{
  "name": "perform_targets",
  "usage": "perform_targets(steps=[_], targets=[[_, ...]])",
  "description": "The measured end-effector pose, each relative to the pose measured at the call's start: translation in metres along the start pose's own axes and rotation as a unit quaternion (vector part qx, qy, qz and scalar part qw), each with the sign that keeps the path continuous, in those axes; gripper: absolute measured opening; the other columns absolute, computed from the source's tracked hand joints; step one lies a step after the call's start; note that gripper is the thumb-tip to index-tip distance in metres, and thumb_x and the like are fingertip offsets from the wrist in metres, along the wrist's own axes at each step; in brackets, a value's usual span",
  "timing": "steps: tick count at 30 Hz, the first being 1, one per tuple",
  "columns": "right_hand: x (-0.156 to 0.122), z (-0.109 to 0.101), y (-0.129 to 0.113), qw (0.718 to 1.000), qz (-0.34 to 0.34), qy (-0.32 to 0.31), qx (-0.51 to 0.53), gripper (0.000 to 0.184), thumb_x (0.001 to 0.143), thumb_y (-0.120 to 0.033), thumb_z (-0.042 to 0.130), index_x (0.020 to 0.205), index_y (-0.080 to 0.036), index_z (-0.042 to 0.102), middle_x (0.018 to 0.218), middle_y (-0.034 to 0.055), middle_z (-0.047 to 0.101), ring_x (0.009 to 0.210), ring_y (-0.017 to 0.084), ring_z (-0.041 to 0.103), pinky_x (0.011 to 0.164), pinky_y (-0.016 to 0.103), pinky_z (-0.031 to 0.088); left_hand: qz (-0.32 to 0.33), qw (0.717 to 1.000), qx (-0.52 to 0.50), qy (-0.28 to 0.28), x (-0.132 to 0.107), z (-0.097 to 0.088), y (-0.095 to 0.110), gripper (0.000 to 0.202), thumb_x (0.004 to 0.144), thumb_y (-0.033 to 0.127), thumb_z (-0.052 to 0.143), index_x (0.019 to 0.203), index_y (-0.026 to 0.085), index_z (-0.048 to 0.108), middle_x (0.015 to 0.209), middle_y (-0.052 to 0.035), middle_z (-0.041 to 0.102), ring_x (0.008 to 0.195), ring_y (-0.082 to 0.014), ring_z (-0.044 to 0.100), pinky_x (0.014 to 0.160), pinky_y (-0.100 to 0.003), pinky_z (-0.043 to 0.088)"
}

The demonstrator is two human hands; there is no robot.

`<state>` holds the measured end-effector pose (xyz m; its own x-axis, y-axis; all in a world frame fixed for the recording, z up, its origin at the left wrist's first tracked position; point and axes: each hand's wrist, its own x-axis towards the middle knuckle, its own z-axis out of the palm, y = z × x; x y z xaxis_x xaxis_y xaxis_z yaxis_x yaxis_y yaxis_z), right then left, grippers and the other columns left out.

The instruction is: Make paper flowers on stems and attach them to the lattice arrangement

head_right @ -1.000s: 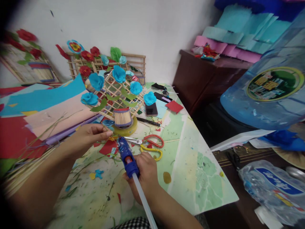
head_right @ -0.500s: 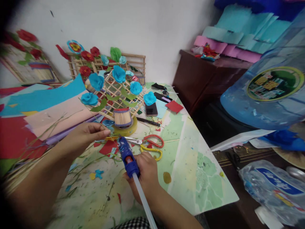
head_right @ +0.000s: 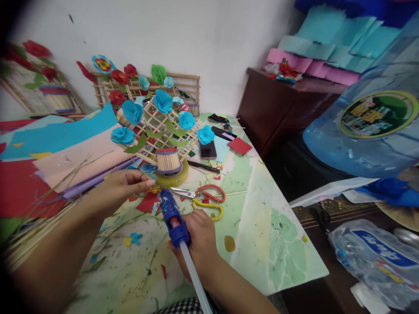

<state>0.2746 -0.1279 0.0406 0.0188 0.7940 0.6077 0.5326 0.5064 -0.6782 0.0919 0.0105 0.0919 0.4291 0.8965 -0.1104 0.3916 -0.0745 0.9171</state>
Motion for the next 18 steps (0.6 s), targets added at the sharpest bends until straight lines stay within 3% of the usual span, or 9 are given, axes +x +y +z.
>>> perform_targets(steps=[4, 18], targets=[[-0.0031, 0.005, 0.0003, 0.999, 0.007, 0.029, 0.013, 0.041, 0.089, -0.056, 0.041, 0.072, -0.02, 0.05, 0.061, -0.0006, 0.047, 0.058, 0.016, 0.045, 0.057, 0.03, 0.031, 0.002, 1.0, 0.009, -0.002, -0.0005, 0.0009, 0.0018, 0.029, 0.071, 0.044, 0.067, 0.067, 0.016, 0.065, 0.059, -0.0013, 0.06, 0.055, -0.0136, 0.053, 0.051, -0.025, 0.039], [-0.001, 0.0047, -0.002, 1.0, 0.012, 0.015, 0.005, 0.041, 0.091, -0.055, 0.037, 0.071, -0.021, 0.048, 0.06, -0.0008, 0.046, 0.058, 0.016, 0.043, 0.056, 0.031, 0.029, -0.02, 1.0, -0.021, -0.006, 0.0013, -0.0012, -0.0019, 0.033, 0.069, 0.047, 0.068, 0.067, 0.014, 0.064, 0.062, -0.0001, 0.059, 0.058, -0.011, 0.048, 0.058, -0.026, 0.037]])
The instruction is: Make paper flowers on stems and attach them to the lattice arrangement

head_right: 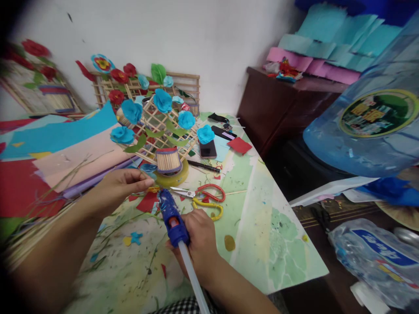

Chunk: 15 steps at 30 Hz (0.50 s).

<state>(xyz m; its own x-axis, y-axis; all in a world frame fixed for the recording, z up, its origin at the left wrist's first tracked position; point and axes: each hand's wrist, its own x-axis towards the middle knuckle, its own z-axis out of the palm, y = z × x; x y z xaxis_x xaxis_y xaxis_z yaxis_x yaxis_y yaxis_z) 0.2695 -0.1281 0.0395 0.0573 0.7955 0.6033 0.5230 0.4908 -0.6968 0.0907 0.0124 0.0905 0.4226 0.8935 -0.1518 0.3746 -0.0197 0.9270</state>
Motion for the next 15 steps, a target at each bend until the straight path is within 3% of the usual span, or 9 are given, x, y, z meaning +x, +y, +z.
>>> perform_targets(steps=[15], targets=[[0.001, -0.0008, -0.0006, 1.0, -0.002, 0.012, -0.006, 0.041, 0.089, -0.056, 0.04, 0.069, -0.021, 0.048, 0.06, -0.0006, 0.046, 0.057, 0.016, 0.043, 0.055, 0.03, 0.03, 0.007, 1.0, -0.009, -0.003, -0.0009, -0.0029, 0.0015, 0.032, 0.069, 0.046, 0.069, 0.067, 0.015, 0.064, 0.063, -0.001, 0.062, 0.059, -0.0122, 0.051, 0.058, -0.026, 0.039]])
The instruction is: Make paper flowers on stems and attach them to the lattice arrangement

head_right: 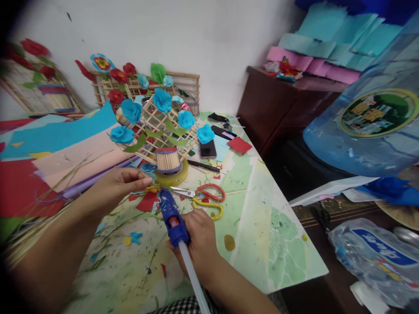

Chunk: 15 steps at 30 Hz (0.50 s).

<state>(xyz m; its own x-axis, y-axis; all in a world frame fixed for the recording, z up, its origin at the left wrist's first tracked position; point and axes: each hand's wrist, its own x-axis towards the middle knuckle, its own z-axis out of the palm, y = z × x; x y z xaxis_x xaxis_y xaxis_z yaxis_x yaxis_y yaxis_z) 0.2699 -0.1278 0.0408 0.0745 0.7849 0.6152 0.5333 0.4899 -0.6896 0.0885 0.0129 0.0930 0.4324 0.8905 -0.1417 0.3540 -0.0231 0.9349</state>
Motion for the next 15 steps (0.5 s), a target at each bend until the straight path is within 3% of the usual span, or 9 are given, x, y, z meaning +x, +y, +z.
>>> perform_targets(steps=[15], targets=[[0.0036, -0.0082, 0.005, 0.999, 0.027, 0.009, -0.043, 0.035, 0.087, -0.049, 0.042, 0.068, -0.021, 0.049, 0.061, 0.0003, 0.048, 0.058, 0.016, 0.045, 0.055, 0.03, 0.031, 0.008, 0.999, 0.018, 0.029, -0.002, -0.0064, 0.0033, 0.032, 0.068, 0.046, 0.07, 0.064, 0.015, 0.063, 0.059, 0.0002, 0.058, 0.057, -0.0126, 0.05, 0.055, -0.025, 0.039]])
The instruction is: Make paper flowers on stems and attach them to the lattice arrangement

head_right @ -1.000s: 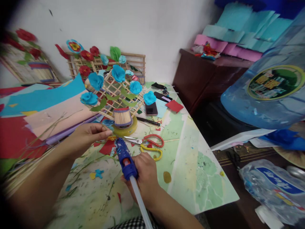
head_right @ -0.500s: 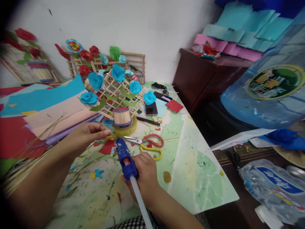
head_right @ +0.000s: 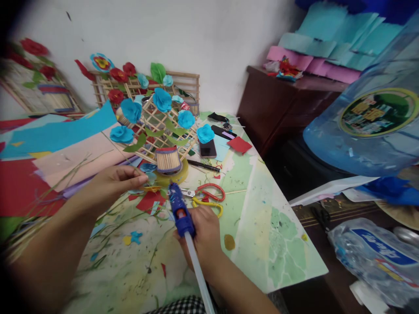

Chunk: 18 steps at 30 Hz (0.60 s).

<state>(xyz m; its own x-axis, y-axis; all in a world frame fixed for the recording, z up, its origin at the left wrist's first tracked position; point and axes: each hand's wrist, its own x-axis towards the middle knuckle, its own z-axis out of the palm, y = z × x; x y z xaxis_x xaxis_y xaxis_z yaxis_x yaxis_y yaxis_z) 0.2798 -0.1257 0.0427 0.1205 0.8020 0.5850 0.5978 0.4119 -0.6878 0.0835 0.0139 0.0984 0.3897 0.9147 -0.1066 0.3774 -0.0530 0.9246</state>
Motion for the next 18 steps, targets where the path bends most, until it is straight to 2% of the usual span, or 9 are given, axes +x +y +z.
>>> perform_targets(steps=[2, 4, 6, 9, 11, 14, 18], targets=[[0.005, -0.008, 0.007, 0.997, 0.036, 0.0, -0.067, 0.027, 0.086, -0.043, 0.046, 0.072, -0.02, 0.052, 0.064, 0.0017, 0.052, 0.061, 0.018, 0.047, 0.057, 0.03, 0.032, 0.001, 1.0, -0.015, 0.004, -0.001, -0.006, 0.001, 0.03, 0.066, 0.045, 0.072, 0.065, 0.015, 0.065, 0.061, 0.0001, 0.059, 0.058, -0.0122, 0.051, 0.057, -0.025, 0.04], [0.011, -0.017, 0.018, 0.982, 0.086, -0.008, -0.168, 0.016, 0.084, -0.035, 0.05, 0.083, -0.019, 0.056, 0.073, 0.005, 0.058, 0.07, 0.022, 0.05, 0.063, 0.033, 0.036, -0.001, 1.0, -0.027, 0.006, -0.002, -0.013, 0.002, 0.029, 0.064, 0.044, 0.075, 0.066, 0.016, 0.066, 0.061, 0.0004, 0.06, 0.058, -0.012, 0.051, 0.057, -0.024, 0.04], [0.018, -0.025, 0.03, 0.954, 0.127, -0.023, -0.271, 0.017, 0.082, -0.032, 0.055, 0.09, -0.018, 0.058, 0.081, 0.0091, 0.063, 0.079, 0.026, 0.052, 0.071, 0.037, 0.038, -0.002, 0.999, -0.031, 0.008, -0.004, -0.02, 0.005, 0.029, 0.063, 0.044, 0.076, 0.066, 0.016, 0.066, 0.06, 0.0003, 0.06, 0.057, -0.0122, 0.051, 0.056, -0.024, 0.041], [0.024, -0.029, 0.047, 0.91, 0.173, -0.073, -0.37, 0.019, 0.079, -0.037, 0.061, 0.079, -0.018, 0.058, 0.077, 0.0103, 0.063, 0.08, 0.028, 0.053, 0.073, 0.039, 0.037, 0.006, 0.999, -0.041, 0.0, -0.009, -0.027, 0.011, 0.029, 0.064, 0.044, 0.075, 0.065, 0.016, 0.067, 0.06, -0.001, 0.062, 0.058, -0.013, 0.053, 0.057, -0.024, 0.043], [0.025, -0.028, 0.055, 0.893, 0.188, -0.102, -0.397, 0.022, 0.078, -0.039, 0.063, 0.075, -0.018, 0.057, 0.075, 0.0102, 0.064, 0.078, 0.029, 0.054, 0.072, 0.038, 0.036, 0.016, 0.999, -0.051, -0.005, -0.012, -0.03, 0.016, 0.03, 0.064, 0.045, 0.074, 0.063, 0.016, 0.066, 0.059, -0.0013, 0.062, 0.056, -0.0128, 0.053, 0.056, -0.025, 0.044], [0.023, -0.024, 0.057, 0.888, 0.183, -0.131, -0.402, 0.023, 0.077, -0.04, 0.065, 0.08, -0.017, 0.06, 0.079, 0.0119, 0.065, 0.081, 0.03, 0.056, 0.072, 0.038, 0.036, 0.032, 0.998, -0.056, -0.003, -0.017, -0.031, 0.021, 0.032, 0.064, 0.047, 0.073, 0.061, 0.017, 0.064, 0.056, -0.0008, 0.059, 0.052, -0.0121, 0.05, 0.053, -0.025, 0.043], [0.035, -0.031, 0.036, 0.889, 0.143, -0.133, -0.414, 0.028, 0.075, -0.039, 0.069, 0.085, -0.014, 0.064, 0.088, 0.0163, 0.065, 0.091, 0.034, 0.055, 0.08, 0.044, 0.037, 0.052, 0.997, -0.048, -0.008, -0.023, -0.032, 0.026, 0.033, 0.065, 0.048, 0.071, 0.062, 0.017, 0.063, 0.059, -0.0013, 0.059, 0.054, -0.0123, 0.05, 0.053, -0.025, 0.042]])
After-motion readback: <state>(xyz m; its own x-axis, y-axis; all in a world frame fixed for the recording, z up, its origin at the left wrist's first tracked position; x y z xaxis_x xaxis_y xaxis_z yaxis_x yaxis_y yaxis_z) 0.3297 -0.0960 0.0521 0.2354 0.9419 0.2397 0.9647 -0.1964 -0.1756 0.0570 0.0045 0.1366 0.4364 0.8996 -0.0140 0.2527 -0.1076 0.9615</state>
